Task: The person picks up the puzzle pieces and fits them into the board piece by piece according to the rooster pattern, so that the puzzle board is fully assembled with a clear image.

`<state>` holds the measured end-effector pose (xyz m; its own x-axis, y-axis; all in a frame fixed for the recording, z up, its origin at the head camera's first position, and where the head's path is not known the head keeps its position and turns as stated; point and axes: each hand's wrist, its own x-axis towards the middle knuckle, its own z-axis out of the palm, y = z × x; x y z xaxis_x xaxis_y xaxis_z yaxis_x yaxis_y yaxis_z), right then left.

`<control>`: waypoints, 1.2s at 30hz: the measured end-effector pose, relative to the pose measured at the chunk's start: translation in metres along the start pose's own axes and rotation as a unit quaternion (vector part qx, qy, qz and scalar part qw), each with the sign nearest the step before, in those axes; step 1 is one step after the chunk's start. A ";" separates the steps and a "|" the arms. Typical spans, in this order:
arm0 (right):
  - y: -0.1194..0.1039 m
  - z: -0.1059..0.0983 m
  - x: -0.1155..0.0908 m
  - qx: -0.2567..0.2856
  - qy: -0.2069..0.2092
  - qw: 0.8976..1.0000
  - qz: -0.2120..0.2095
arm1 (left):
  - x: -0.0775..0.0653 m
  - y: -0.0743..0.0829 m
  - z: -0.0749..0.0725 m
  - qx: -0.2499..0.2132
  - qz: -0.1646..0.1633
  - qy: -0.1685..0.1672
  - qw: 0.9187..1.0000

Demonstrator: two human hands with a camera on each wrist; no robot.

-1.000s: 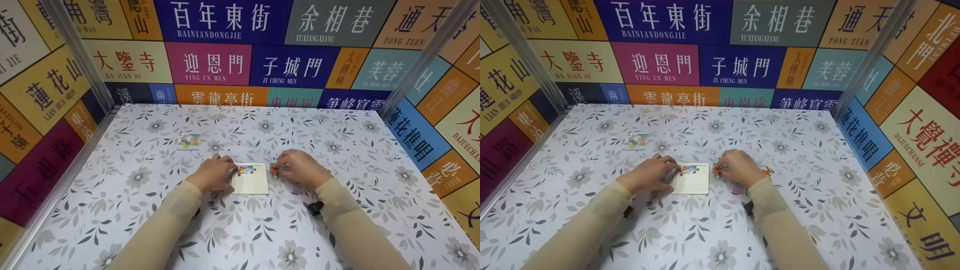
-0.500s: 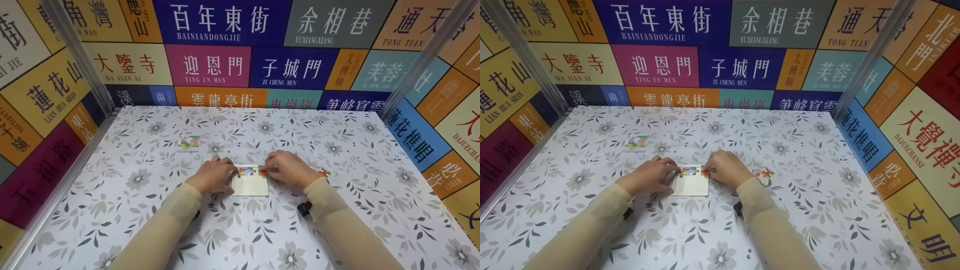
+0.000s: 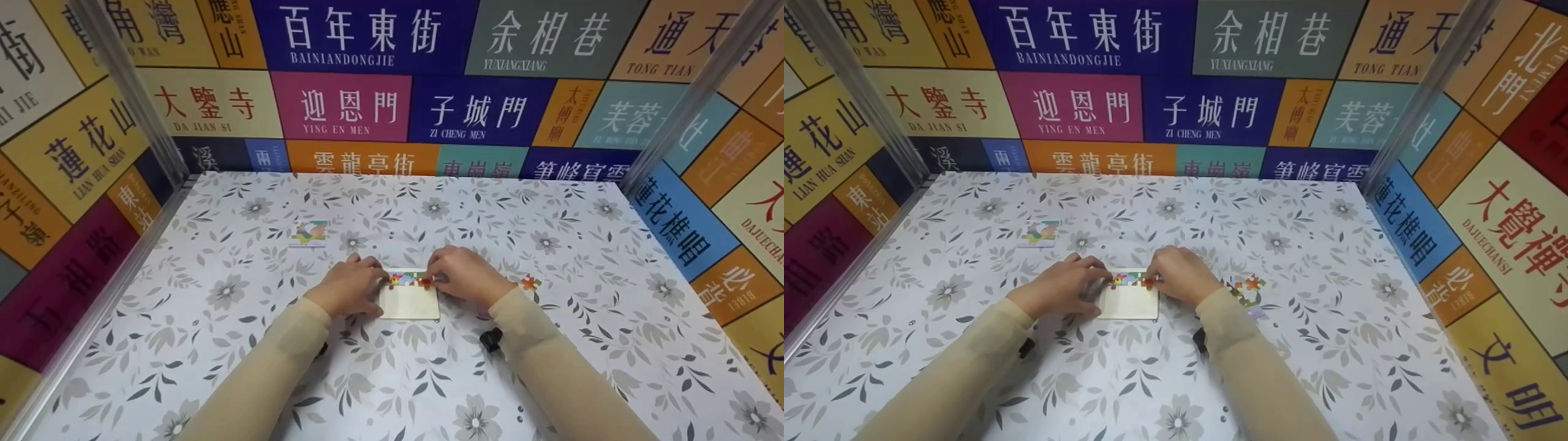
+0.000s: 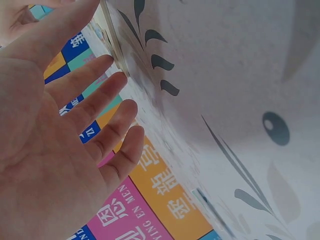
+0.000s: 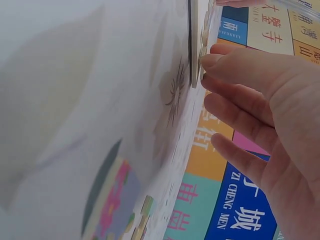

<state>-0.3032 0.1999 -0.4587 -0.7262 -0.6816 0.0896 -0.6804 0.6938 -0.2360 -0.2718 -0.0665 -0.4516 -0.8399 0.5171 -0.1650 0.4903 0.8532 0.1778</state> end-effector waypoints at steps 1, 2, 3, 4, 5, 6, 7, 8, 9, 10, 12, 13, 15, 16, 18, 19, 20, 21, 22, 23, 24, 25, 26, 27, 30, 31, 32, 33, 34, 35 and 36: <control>-0.001 0.000 0.001 -0.003 0.000 1.000 -0.001 | 0.000 0.000 0.000 0.000 -0.001 -0.001 1.000; -0.001 0.000 0.001 -0.006 0.000 1.000 0.000 | 0.000 0.000 0.000 -0.001 -0.002 -0.003 1.000; -0.002 0.000 0.001 -0.010 0.000 1.000 -0.001 | 0.000 0.000 0.000 -0.001 -0.002 -0.003 1.000; -0.002 0.000 0.002 -0.012 -0.001 1.000 0.001 | 0.000 0.000 -0.001 -0.003 -0.002 -0.004 1.000; -0.003 0.000 0.002 -0.015 -0.003 1.000 0.002 | 0.000 0.000 -0.001 -0.003 -0.003 -0.006 1.000; -0.003 0.001 0.003 -0.016 -0.004 1.000 0.003 | 0.000 0.000 -0.001 -0.003 -0.004 -0.006 1.000; -0.003 0.001 0.003 -0.017 -0.004 1.000 0.002 | 0.000 0.000 -0.001 -0.004 -0.004 -0.007 1.000; -0.004 0.001 0.004 -0.017 -0.004 1.000 0.001 | 0.000 0.000 -0.001 -0.005 -0.005 -0.007 1.000; -0.004 0.002 0.004 -0.018 -0.004 1.000 -0.001 | 0.000 0.000 -0.001 -0.005 -0.005 -0.007 1.000; -0.004 0.002 0.004 -0.018 -0.005 1.000 -0.002 | 0.000 0.000 -0.001 -0.006 -0.005 -0.008 1.000; -0.005 0.002 0.005 -0.018 -0.005 1.000 -0.003 | 0.000 0.000 0.000 -0.006 -0.004 -0.008 1.000; -0.005 0.002 0.005 -0.017 -0.005 1.000 -0.005 | 0.000 0.000 0.000 -0.006 -0.003 -0.007 1.000; -0.005 0.002 0.005 -0.016 -0.005 1.000 -0.004 | 0.001 -0.001 0.000 -0.005 0.000 -0.005 1.000; -0.005 0.003 0.005 -0.015 -0.005 1.000 -0.003 | 0.001 -0.001 0.000 -0.005 0.001 -0.004 1.000; -0.005 0.003 0.005 -0.012 -0.004 1.000 -0.004 | 0.000 -0.001 0.000 -0.006 0.002 -0.002 1.000; -0.005 0.003 0.005 -0.012 -0.003 1.000 -0.006 | 0.000 -0.001 0.000 -0.006 0.003 0.000 1.000; -0.006 0.003 0.005 -0.011 -0.002 1.000 -0.007 | 0.000 -0.001 0.000 -0.007 0.004 0.002 1.000; -0.006 0.004 0.005 -0.011 -0.002 1.000 -0.007 | -0.001 -0.001 -0.001 -0.008 0.004 0.004 1.000; -0.006 0.004 0.004 -0.011 0.000 1.000 -0.009 | -0.001 -0.001 -0.001 -0.009 0.004 0.006 1.000; -0.005 0.004 0.004 -0.011 0.001 1.000 -0.010 | -0.001 0.000 -0.001 -0.009 0.004 0.007 1.000; -0.005 0.004 0.003 -0.012 0.002 1.000 -0.010 | -0.001 0.000 -0.001 -0.008 0.004 0.009 1.000; -0.005 0.004 0.003 -0.012 0.002 1.000 -0.011 | -0.001 0.001 -0.001 -0.007 0.004 0.008 1.000; -0.005 0.004 0.003 -0.009 0.001 1.000 -0.009 | -0.001 0.001 -0.001 -0.007 0.003 0.007 1.000; -0.006 0.004 0.003 -0.004 -0.002 1.000 -0.006 | -0.001 0.001 -0.001 -0.006 0.002 0.006 1.000; -0.006 0.003 0.002 0.012 -0.005 1.000 0.001 | -0.001 0.001 0.000 -0.007 0.001 0.003 1.000; -0.006 0.003 0.001 0.019 -0.007 1.000 0.003 | -0.001 0.001 0.000 -0.007 -0.001 0.001 1.000; -0.006 0.002 0.001 0.025 -0.008 1.000 0.006 | -0.001 0.001 0.000 -0.008 -0.002 0.001 1.000; -0.006 0.002 0.000 0.030 -0.007 1.000 0.007 | -0.001 0.001 -0.001 -0.009 -0.002 0.001 1.000; -0.005 0.001 -0.002 0.033 -0.006 0.999 0.006 | -0.001 0.001 -0.001 -0.011 -0.002 0.001 1.000; -0.004 0.000 -0.004 0.037 -0.006 0.999 0.008 | -0.001 0.001 -0.001 -0.012 -0.002 0.001 1.000; -0.003 0.000 -0.006 0.042 -0.005 0.999 0.010 | -0.001 0.001 -0.001 -0.012 -0.002 0.001 1.000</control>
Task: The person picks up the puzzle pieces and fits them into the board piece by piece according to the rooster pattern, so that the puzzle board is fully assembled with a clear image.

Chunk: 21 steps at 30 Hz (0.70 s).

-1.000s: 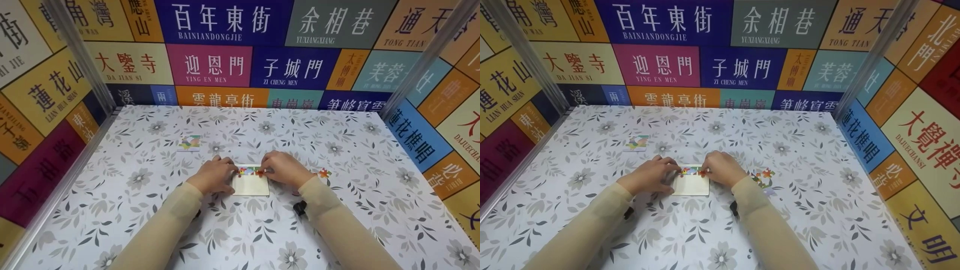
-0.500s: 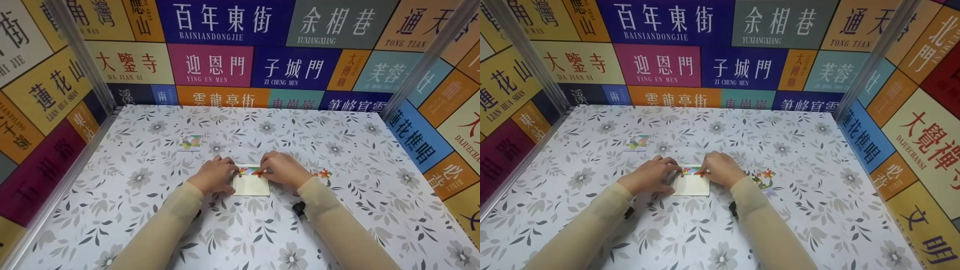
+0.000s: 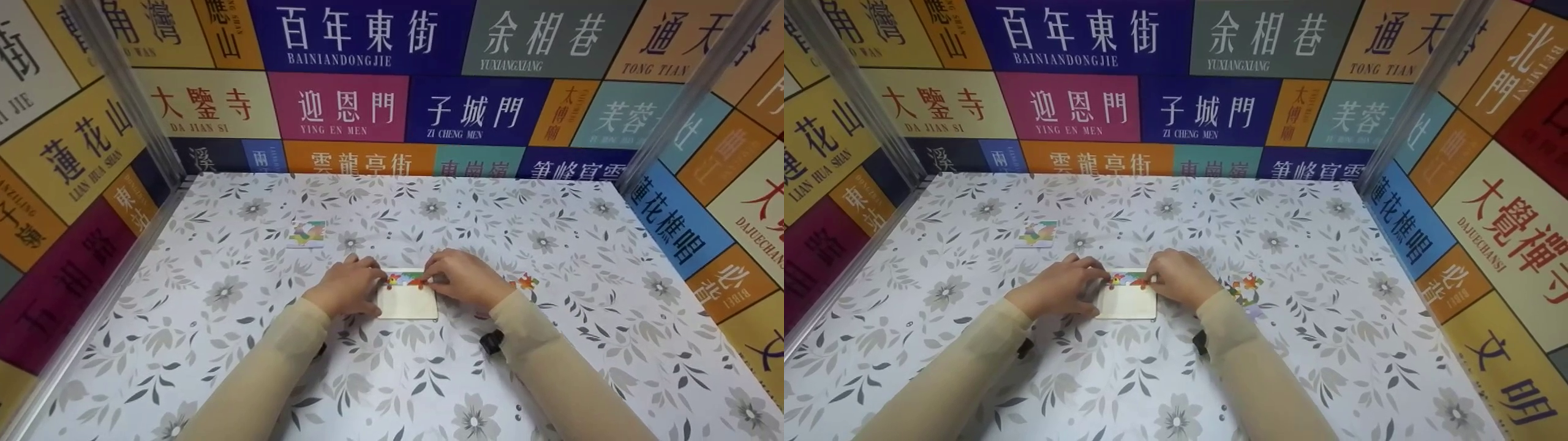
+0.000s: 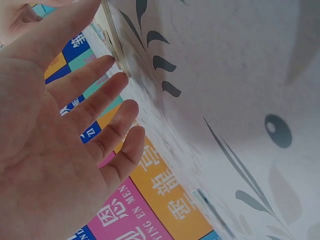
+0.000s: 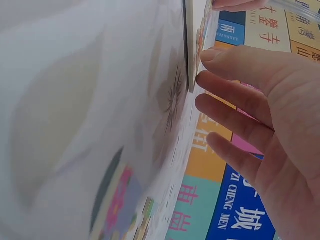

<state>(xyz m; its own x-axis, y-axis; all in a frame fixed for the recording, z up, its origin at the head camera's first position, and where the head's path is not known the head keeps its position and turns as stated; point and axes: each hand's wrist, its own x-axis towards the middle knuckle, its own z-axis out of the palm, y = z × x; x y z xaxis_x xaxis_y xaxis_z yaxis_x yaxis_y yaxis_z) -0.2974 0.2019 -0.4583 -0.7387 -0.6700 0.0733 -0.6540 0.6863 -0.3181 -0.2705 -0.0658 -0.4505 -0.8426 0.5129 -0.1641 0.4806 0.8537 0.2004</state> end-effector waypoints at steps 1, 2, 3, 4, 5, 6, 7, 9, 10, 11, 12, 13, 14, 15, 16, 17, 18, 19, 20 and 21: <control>0.001 -0.001 -0.002 0.005 0.001 1.000 0.003 | 0.000 0.000 0.000 0.001 0.000 0.000 1.000; 0.003 -0.001 -0.004 0.009 0.004 1.000 0.003 | 0.000 0.000 0.000 0.001 0.001 0.000 1.000; 0.004 -0.002 -0.006 0.014 0.005 1.000 0.006 | 0.000 0.000 0.000 0.002 0.002 0.000 1.000; 0.006 -0.003 -0.008 0.018 0.007 1.000 0.011 | 0.000 0.000 0.001 0.003 0.003 0.001 1.000; 0.008 -0.003 -0.011 0.021 0.010 1.000 0.013 | 0.000 0.000 0.001 0.004 0.003 0.000 1.000; 0.010 -0.004 -0.012 0.021 0.013 1.000 0.014 | 0.000 0.000 0.001 0.005 0.004 0.000 1.000; 0.013 -0.004 -0.014 0.020 0.016 1.000 0.014 | 0.000 0.000 0.001 0.006 0.004 -0.001 1.000; 0.017 -0.006 -0.017 0.019 0.019 1.000 0.015 | 0.000 0.000 0.001 0.005 0.004 0.000 1.000; 0.019 -0.006 -0.019 0.018 0.020 1.000 0.015 | 0.000 0.000 0.001 0.003 0.004 0.000 1.000; 0.021 -0.007 -0.021 0.016 0.022 1.000 0.014 | -0.001 0.000 0.001 0.002 0.004 -0.001 1.000; 0.023 -0.008 -0.022 0.016 0.022 1.000 0.016 | -0.001 0.000 0.000 0.001 0.004 0.000 1.000; 0.024 -0.008 -0.024 0.016 0.023 0.999 0.015 | -0.001 0.000 0.000 -0.001 0.004 0.002 1.000; 0.026 -0.009 -0.026 0.018 0.022 0.999 0.017 | -0.001 0.000 0.000 -0.002 0.003 0.003 1.000; 0.027 -0.010 -0.027 0.020 0.021 0.999 0.020 | -0.001 0.000 0.000 -0.003 0.003 0.003 1.000; 0.028 -0.011 -0.029 0.022 0.022 0.999 0.023 | -0.001 0.000 -0.001 -0.005 0.002 0.003 1.000; 0.029 -0.012 -0.031 0.024 0.022 0.999 0.027 | -0.001 0.000 -0.001 -0.005 0.001 0.004 1.000; 0.030 -0.012 -0.032 0.026 0.023 0.999 0.032 | -0.001 0.000 -0.001 -0.005 0.001 0.004 1.000; 0.031 -0.013 -0.033 0.027 0.023 0.999 0.037 | -0.001 0.000 -0.001 -0.007 0.000 0.004 1.000; 0.032 -0.014 -0.035 0.028 0.023 0.998 0.042 | -0.001 0.001 -0.001 -0.006 -0.001 0.003 1.000; 0.032 -0.015 -0.036 0.028 0.026 0.998 0.046 | -0.001 0.001 -0.001 -0.007 -0.001 0.002 1.000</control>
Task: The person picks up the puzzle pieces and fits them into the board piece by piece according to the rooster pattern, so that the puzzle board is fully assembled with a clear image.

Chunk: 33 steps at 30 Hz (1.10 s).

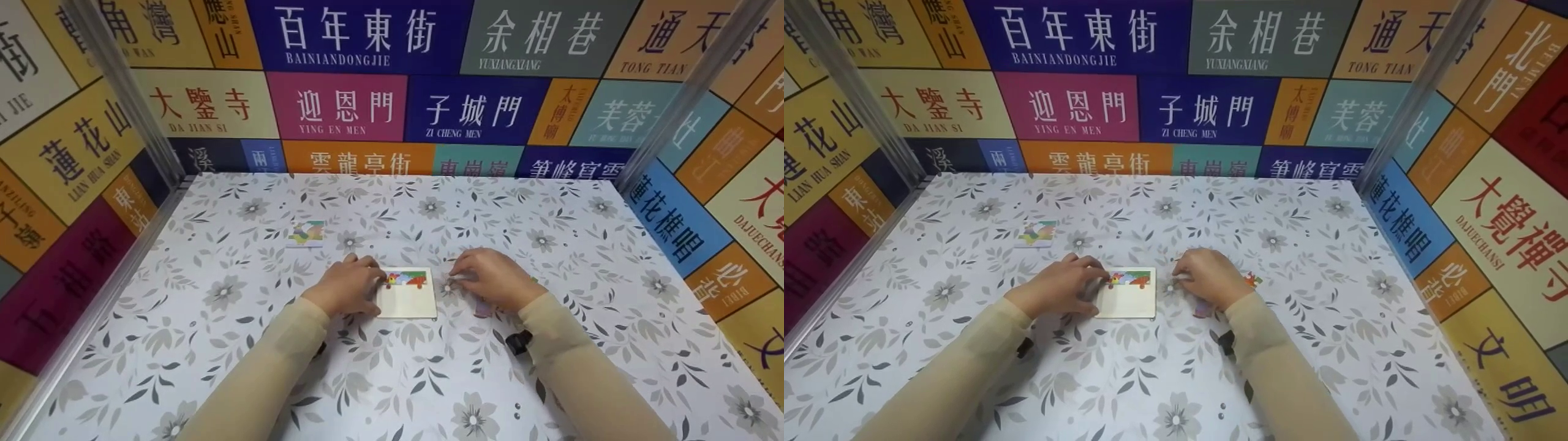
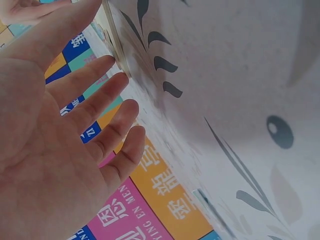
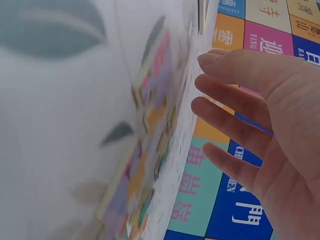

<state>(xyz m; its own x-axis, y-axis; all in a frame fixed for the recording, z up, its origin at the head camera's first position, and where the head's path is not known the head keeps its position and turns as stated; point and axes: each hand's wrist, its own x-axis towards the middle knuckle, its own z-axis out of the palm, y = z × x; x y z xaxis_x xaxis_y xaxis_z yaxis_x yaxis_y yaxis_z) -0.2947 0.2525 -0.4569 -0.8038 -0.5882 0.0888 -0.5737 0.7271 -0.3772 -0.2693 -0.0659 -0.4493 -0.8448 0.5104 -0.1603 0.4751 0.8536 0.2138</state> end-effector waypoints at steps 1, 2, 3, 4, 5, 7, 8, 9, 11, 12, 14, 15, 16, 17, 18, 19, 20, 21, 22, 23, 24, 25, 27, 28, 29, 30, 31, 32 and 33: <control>0.001 -0.001 -0.001 -0.001 0.003 1.000 0.003 | 0.000 0.000 0.000 0.000 0.000 0.000 1.000; 0.002 -0.002 -0.002 -0.002 0.004 1.000 0.005 | 0.000 0.000 0.000 0.000 0.000 0.000 1.000; 0.003 -0.003 -0.003 -0.004 0.006 1.000 0.006 | 0.000 0.000 0.000 0.000 0.000 0.001 1.000; 0.005 -0.004 -0.004 -0.006 0.009 1.000 0.003 | 0.000 0.000 0.000 -0.001 0.000 0.002 1.000; 0.007 -0.004 -0.004 -0.007 0.009 1.000 0.003 | 0.000 0.000 0.000 -0.002 0.000 0.002 1.000; 0.010 -0.005 -0.007 -0.010 0.011 1.000 0.007 | 0.000 0.000 0.001 -0.002 0.002 0.003 1.000; 0.012 -0.005 -0.008 -0.012 0.011 1.000 0.008 | 0.000 0.000 0.001 -0.002 0.003 0.003 1.000; 0.014 -0.006 -0.009 -0.016 0.012 1.000 0.009 | 0.000 0.001 0.001 -0.002 0.004 0.003 1.000; 0.017 -0.006 -0.011 -0.021 0.012 1.000 0.012 | 0.000 0.001 0.001 -0.003 0.003 0.003 1.000; 0.018 -0.007 -0.012 -0.024 0.013 1.000 0.012 | 0.000 0.001 0.001 -0.002 0.003 0.002 1.000; 0.020 -0.008 -0.014 -0.030 0.013 0.999 0.011 | 0.000 0.001 0.001 -0.003 0.001 0.001 1.000; 0.021 -0.009 -0.015 -0.032 0.013 0.999 0.011 | 0.000 0.001 0.001 -0.004 0.000 0.001 1.000; 0.022 -0.010 -0.015 -0.032 0.013 0.999 0.013 | 0.001 0.001 0.000 -0.005 -0.001 0.001 1.000; 0.023 -0.010 -0.016 -0.032 0.014 0.999 0.013 | 0.000 0.001 0.000 -0.006 -0.001 0.000 1.000; 0.023 -0.011 -0.017 -0.033 0.014 0.999 0.013 | 0.000 0.001 0.000 -0.006 -0.001 0.000 1.000; 0.024 -0.012 -0.018 -0.034 0.015 0.999 0.012 | 0.000 0.000 0.000 -0.008 -0.001 0.001 1.000; 0.025 -0.013 -0.019 -0.035 0.015 0.999 0.011 | 0.000 0.000 0.000 -0.007 -0.001 0.001 1.000; 0.025 -0.014 -0.020 -0.036 0.015 0.999 0.010 | 0.000 0.000 0.000 -0.008 0.000 0.001 1.000; 0.026 -0.014 -0.021 -0.036 0.015 0.999 0.009 | 0.000 0.000 0.000 -0.006 0.001 0.001 1.000; 0.027 -0.014 -0.022 -0.038 0.016 0.999 0.008 | 0.000 0.000 0.000 -0.003 0.002 0.001 1.000; 0.028 -0.014 -0.023 -0.040 0.017 0.999 0.008 | 0.000 0.000 0.000 0.001 0.004 0.002 1.000; 0.029 -0.014 -0.025 -0.044 0.019 0.999 0.008 | 0.000 0.000 0.000 0.003 0.006 0.003 1.000; 0.030 -0.015 -0.027 -0.048 0.024 0.998 0.009 | 0.000 0.000 0.000 0.008 0.008 0.005 1.000; 0.031 -0.015 -0.028 -0.049 0.026 0.998 0.010 | 0.000 0.000 0.000 0.010 0.009 0.007 1.000; 0.032 -0.015 -0.029 -0.052 0.029 0.998 0.009 | 0.000 0.000 0.001 0.011 0.009 0.008 1.000; 0.033 -0.015 -0.030 -0.054 0.031 0.998 0.008 | 0.001 -0.001 0.001 0.011 0.008 0.008 1.000; 0.033 -0.015 -0.031 -0.058 0.032 0.998 0.007 | 0.001 -0.001 0.001 0.010 0.008 0.008 1.000; 0.034 -0.016 -0.031 -0.061 0.033 0.998 0.007 | 0.001 -0.001 0.001 0.009 0.007 0.006 1.000; 0.035 -0.016 -0.032 -0.065 0.034 0.997 0.005 | 0.001 -0.001 0.002 0.008 0.006 0.006 1.000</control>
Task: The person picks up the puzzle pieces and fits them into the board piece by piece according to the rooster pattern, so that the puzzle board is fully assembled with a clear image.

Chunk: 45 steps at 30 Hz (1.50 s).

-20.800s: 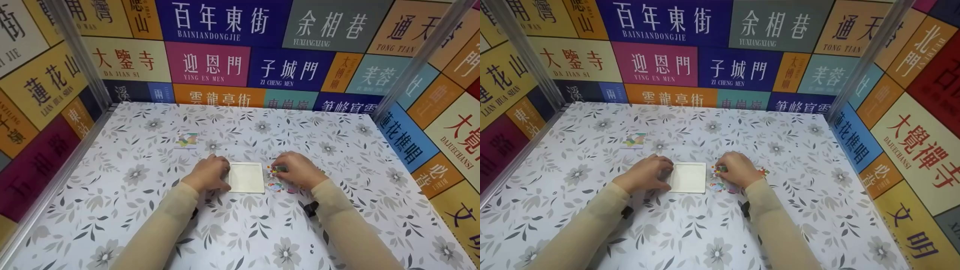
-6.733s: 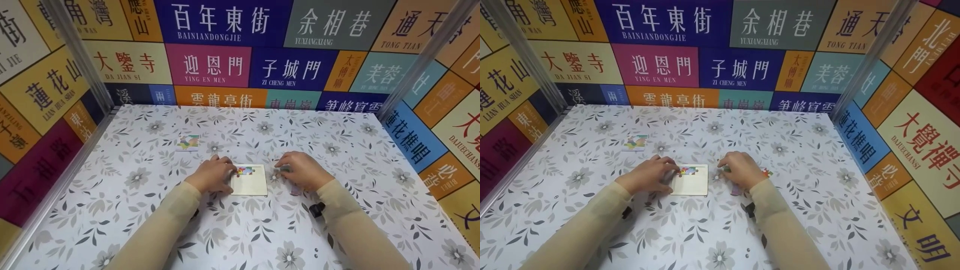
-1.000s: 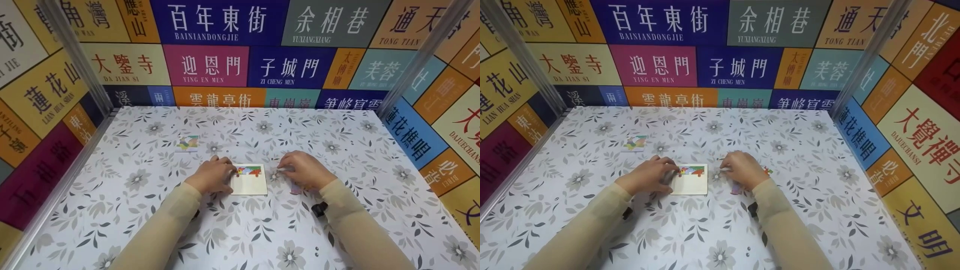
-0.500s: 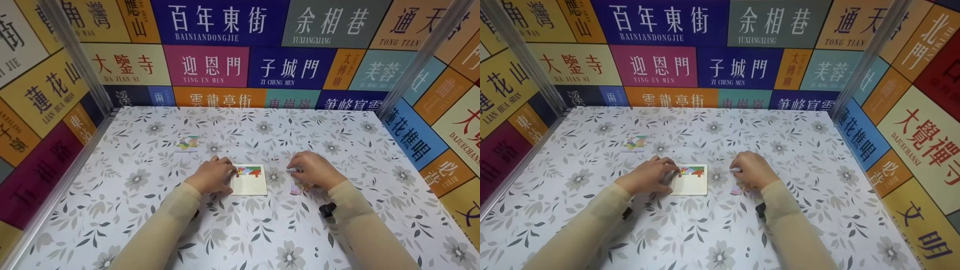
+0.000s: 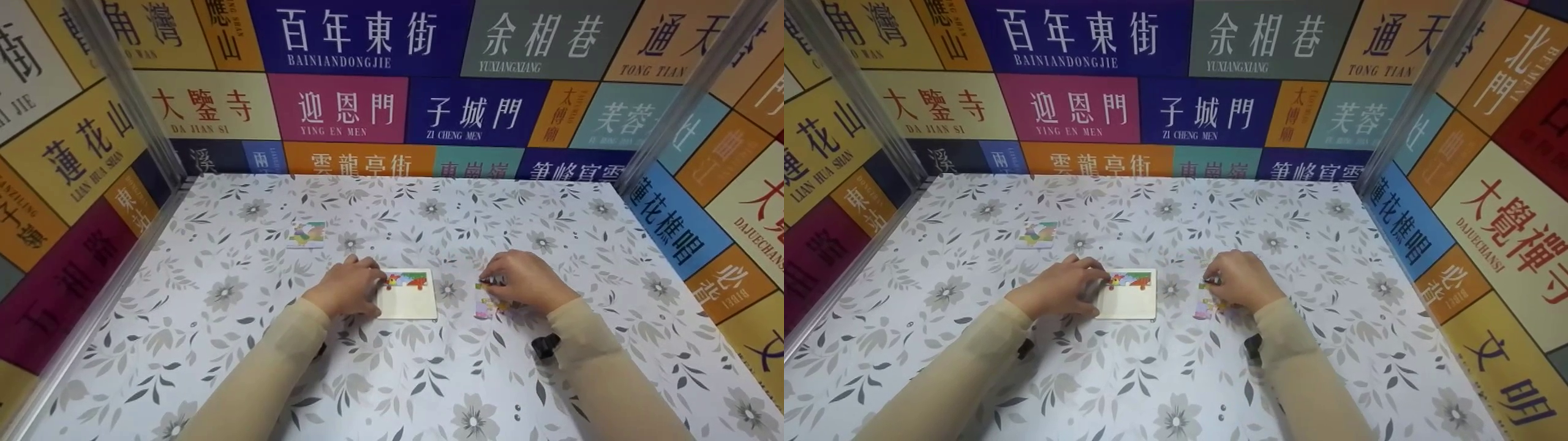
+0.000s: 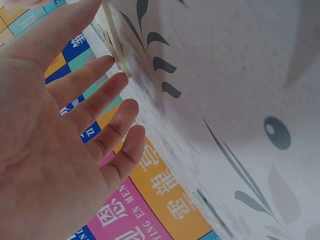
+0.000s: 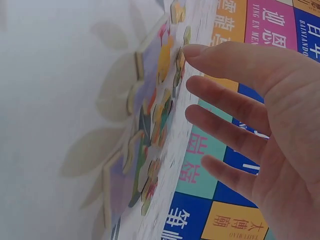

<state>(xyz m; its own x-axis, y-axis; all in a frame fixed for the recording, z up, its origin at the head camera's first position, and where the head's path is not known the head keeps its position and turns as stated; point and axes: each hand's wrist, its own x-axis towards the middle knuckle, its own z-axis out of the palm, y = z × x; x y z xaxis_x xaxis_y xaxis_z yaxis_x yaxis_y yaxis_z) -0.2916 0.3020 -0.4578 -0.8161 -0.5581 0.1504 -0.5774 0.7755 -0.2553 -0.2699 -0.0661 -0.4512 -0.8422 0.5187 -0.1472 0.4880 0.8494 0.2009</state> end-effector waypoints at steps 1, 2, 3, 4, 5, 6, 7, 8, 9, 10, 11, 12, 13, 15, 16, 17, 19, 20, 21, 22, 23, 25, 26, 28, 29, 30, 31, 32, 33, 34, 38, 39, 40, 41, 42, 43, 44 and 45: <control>0.001 0.000 0.000 -0.004 -0.001 1.000 0.000 | 0.000 0.000 0.000 -0.001 -0.001 -0.002 1.000; 0.001 0.000 -0.001 -0.009 -0.004 1.000 0.004 | 0.000 0.000 0.001 -0.002 -0.002 -0.003 1.000; 0.001 0.000 -0.001 -0.013 -0.008 1.000 0.009 | 0.000 -0.001 0.001 -0.004 -0.002 -0.004 1.000; 0.002 0.000 -0.002 -0.016 -0.011 1.000 0.014 | -0.001 -0.001 0.001 -0.006 -0.004 -0.004 1.000; 0.002 0.000 -0.002 -0.017 -0.014 1.000 0.019 | -0.001 -0.001 0.001 -0.008 -0.005 -0.007 1.000; 0.002 0.000 -0.003 -0.020 -0.018 0.999 0.024 | -0.001 -0.001 0.002 -0.008 -0.006 -0.007 1.000; 0.002 0.000 -0.003 -0.020 -0.022 0.999 0.030 | -0.001 -0.001 0.002 -0.009 -0.007 -0.008 1.000; 0.001 0.000 -0.004 -0.020 -0.026 0.999 0.036 | -0.001 -0.001 0.002 -0.011 -0.007 -0.009 1.000; 0.002 0.000 -0.004 -0.020 -0.027 0.999 0.038 | -0.001 -0.001 0.002 -0.011 -0.007 -0.011 1.000; 0.002 0.000 -0.005 -0.018 -0.027 0.999 0.037 | 0.000 -0.001 0.002 -0.012 -0.006 -0.012 1.000; 0.002 0.000 -0.005 -0.016 -0.028 0.999 0.037 | 0.000 -0.001 0.002 -0.012 -0.005 -0.013 1.000; 0.003 0.000 -0.005 -0.015 -0.029 0.999 0.036 | 0.000 -0.001 0.001 -0.012 -0.005 -0.013 1.000; 0.003 0.000 -0.006 -0.012 -0.029 0.999 0.034 | 0.000 -0.001 0.001 -0.011 -0.004 -0.014 1.000; 0.004 0.001 -0.006 -0.007 -0.027 0.999 0.025 | 0.001 -0.001 0.001 -0.012 -0.003 -0.013 1.000; 0.005 0.001 -0.006 -0.004 -0.025 0.999 0.020 | 0.001 0.000 0.001 -0.012 -0.002 -0.013 1.000; 0.006 0.002 -0.006 -0.001 -0.023 1.000 0.014 | 0.001 0.000 0.001 -0.010 -0.002 -0.013 1.000; 0.007 0.002 -0.005 0.003 -0.017 1.000 0.000 | 0.001 0.000 0.001 -0.009 0.000 -0.009 1.000; 0.007 0.003 -0.005 0.005 -0.014 1.000 -0.005 | 0.000 0.000 0.001 -0.009 0.001 -0.006 1.000; 0.007 0.003 -0.005 0.004 -0.012 1.000 -0.009 | 0.000 0.000 0.001 -0.007 0.002 -0.004 1.000; 0.007 0.003 -0.005 0.001 -0.009 1.000 -0.012 | 0.000 0.000 0.001 -0.006 0.003 -0.002 1.000; 0.007 0.003 -0.004 -0.001 -0.006 1.000 -0.014 | 0.000 0.000 0.001 -0.005 0.003 -0.001 1.000; 0.007 0.004 -0.004 -0.004 0.000 1.000 -0.018 | -0.001 0.001 0.001 -0.003 0.002 0.002 1.000; 0.007 0.004 -0.005 -0.004 0.003 1.000 -0.020 | -0.001 0.001 0.001 -0.002 0.000 0.001 1.000; 0.007 0.004 -0.005 0.000 0.010 1.000 -0.022 | -0.001 0.002 0.001 0.000 -0.004 -0.002 1.000; 0.007 0.005 -0.005 0.004 0.011 1.000 -0.021 | -0.001 0.002 0.001 0.002 -0.006 -0.003 1.000; 0.006 0.005 -0.006 0.008 0.013 1.000 -0.020 | -0.001 0.002 0.000 0.003 -0.006 -0.003 1.000; 0.006 0.005 -0.006 0.012 0.014 1.000 -0.019 | 0.000 0.002 0.000 0.004 -0.007 -0.005 1.000; 0.006 0.005 -0.006 0.015 0.015 1.000 -0.016 | 0.000 0.002 0.000 0.004 -0.007 -0.006 1.000; 0.005 0.005 -0.006 0.018 0.015 1.000 -0.011 | 0.000 0.002 0.000 0.005 -0.007 -0.007 1.000; 0.005 0.005 -0.006 0.020 0.015 1.000 -0.007 | 0.001 0.002 0.000 0.003 -0.006 -0.006 1.000; 0.002 0.003 -0.004 0.031 0.011 0.999 0.010 | 0.001 0.001 -0.001 -0.004 -0.006 -0.009 1.000; 0.001 0.003 -0.004 0.035 0.010 0.999 0.010 | 0.001 0.000 -0.001 -0.007 -0.006 -0.008 1.000; 0.001 0.003 -0.004 0.039 0.009 0.999 0.012 | 0.001 0.000 -0.001 -0.010 -0.006 -0.008 1.000; 0.000 0.003 -0.003 0.043 0.008 0.999 0.011 | 0.001 0.000 -0.001 -0.011 -0.005 -0.008 1.000; -0.001 0.003 -0.003 0.045 0.008 0.999 0.011 | 0.001 0.000 -0.001 -0.011 -0.004 -0.008 1.000; -0.001 0.003 -0.002 0.046 0.009 0.999 0.009 | 0.001 0.000 -0.001 -0.013 -0.003 -0.006 1.000; -0.002 0.003 -0.002 0.046 0.010 0.999 0.006 | 0.001 0.000 -0.001 -0.012 -0.002 -0.006 1.000; -0.002 0.004 -0.001 0.046 0.012 0.999 0.004 | 0.001 0.000 -0.001 -0.012 -0.002 -0.006 1.000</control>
<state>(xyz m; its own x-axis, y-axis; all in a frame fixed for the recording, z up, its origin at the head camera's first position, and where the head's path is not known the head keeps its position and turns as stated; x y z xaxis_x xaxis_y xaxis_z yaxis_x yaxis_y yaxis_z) -0.2891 0.2997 -0.4609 -0.8212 -0.5444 0.1707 -0.5676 0.7487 -0.3424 -0.2709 -0.0658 -0.4502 -0.8415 0.5163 -0.1592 0.4786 0.8490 0.2238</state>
